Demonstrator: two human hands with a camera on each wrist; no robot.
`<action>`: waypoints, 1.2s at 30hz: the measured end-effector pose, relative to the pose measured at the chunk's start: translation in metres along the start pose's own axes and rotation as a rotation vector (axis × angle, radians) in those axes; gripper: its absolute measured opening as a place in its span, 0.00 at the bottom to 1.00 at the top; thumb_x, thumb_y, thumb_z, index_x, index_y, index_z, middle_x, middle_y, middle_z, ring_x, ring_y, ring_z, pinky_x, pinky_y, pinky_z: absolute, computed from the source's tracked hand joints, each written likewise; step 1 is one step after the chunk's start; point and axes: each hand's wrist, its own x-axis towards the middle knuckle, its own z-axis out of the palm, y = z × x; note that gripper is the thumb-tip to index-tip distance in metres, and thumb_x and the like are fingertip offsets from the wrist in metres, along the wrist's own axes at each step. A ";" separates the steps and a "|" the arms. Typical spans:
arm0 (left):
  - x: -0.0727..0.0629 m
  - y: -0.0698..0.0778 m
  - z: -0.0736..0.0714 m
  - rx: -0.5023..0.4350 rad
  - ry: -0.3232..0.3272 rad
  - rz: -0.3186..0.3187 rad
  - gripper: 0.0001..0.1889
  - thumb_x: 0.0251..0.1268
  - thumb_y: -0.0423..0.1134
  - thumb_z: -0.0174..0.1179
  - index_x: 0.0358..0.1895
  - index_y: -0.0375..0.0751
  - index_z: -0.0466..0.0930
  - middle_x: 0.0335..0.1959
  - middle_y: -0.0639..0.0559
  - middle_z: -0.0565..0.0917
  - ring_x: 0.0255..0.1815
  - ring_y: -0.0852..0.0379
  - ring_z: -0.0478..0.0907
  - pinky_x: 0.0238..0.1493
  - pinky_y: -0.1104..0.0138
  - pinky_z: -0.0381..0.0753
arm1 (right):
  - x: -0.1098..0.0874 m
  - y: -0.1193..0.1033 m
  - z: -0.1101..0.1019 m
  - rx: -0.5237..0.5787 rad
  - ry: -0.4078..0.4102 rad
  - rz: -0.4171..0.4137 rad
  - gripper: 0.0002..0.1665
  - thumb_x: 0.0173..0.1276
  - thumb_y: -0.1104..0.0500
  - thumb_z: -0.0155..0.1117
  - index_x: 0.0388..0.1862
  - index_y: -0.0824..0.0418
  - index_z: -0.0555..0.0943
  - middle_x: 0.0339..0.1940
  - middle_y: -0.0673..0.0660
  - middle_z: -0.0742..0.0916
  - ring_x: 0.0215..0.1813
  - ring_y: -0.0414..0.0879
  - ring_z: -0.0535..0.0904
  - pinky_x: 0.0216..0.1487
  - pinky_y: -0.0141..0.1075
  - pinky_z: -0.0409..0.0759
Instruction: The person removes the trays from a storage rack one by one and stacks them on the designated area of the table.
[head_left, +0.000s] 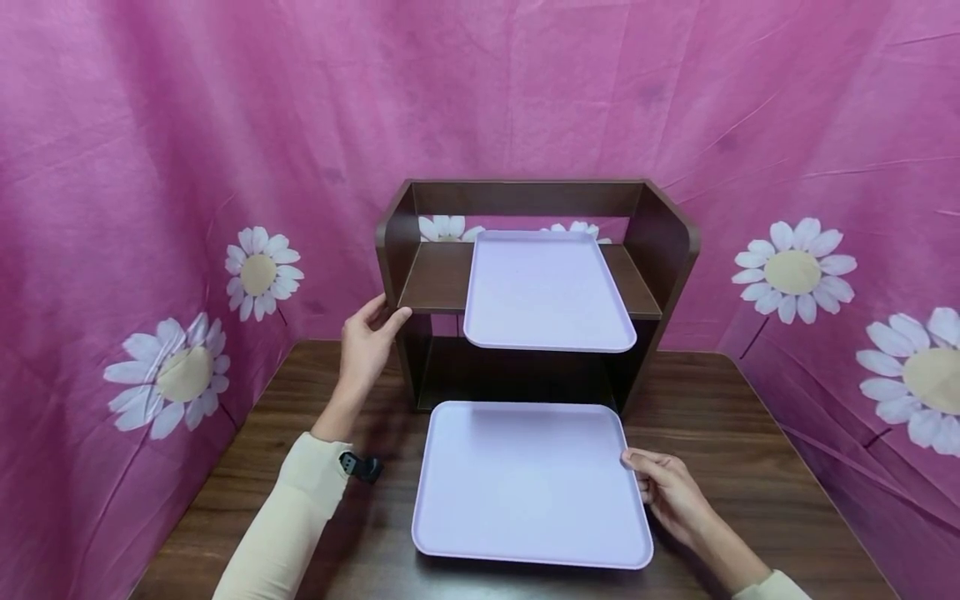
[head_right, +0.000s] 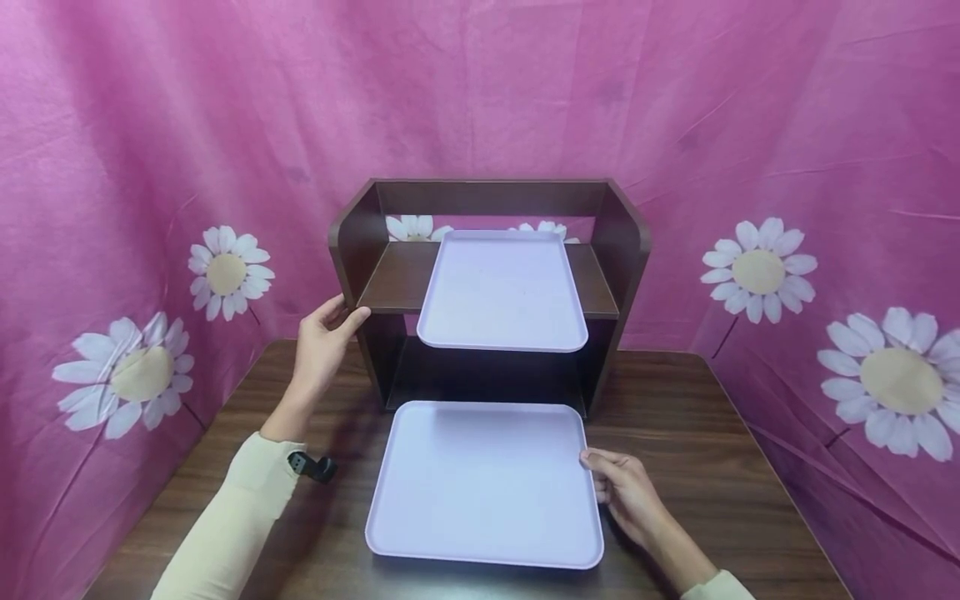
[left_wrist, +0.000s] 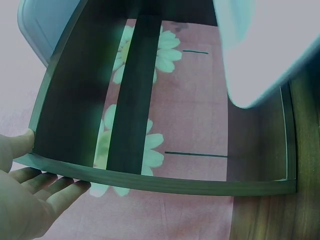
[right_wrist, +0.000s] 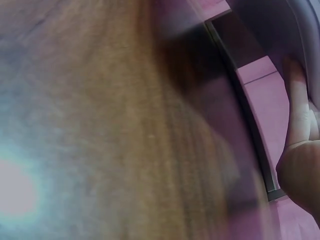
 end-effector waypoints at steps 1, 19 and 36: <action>0.000 0.000 0.000 0.003 0.000 -0.001 0.26 0.72 0.39 0.72 0.70 0.35 0.81 0.64 0.36 0.86 0.64 0.46 0.85 0.44 0.84 0.82 | 0.000 0.001 0.000 -0.006 0.007 0.006 0.23 0.85 0.66 0.49 0.39 0.51 0.90 0.26 0.41 0.83 0.28 0.30 0.72 0.26 0.20 0.72; 0.000 0.001 -0.001 0.009 -0.004 -0.006 0.27 0.72 0.40 0.72 0.70 0.34 0.81 0.64 0.36 0.86 0.66 0.46 0.84 0.48 0.84 0.82 | 0.000 0.018 -0.002 -0.111 0.102 0.106 0.15 0.83 0.63 0.55 0.44 0.54 0.90 0.28 0.44 0.89 0.28 0.32 0.79 0.30 0.24 0.81; 0.000 0.001 0.000 -0.002 -0.006 -0.007 0.26 0.72 0.39 0.72 0.69 0.35 0.81 0.64 0.36 0.86 0.66 0.47 0.84 0.50 0.84 0.82 | 0.002 0.009 0.025 -1.024 0.405 -0.001 0.11 0.71 0.64 0.72 0.47 0.68 0.92 0.27 0.57 0.92 0.16 0.40 0.83 0.21 0.33 0.83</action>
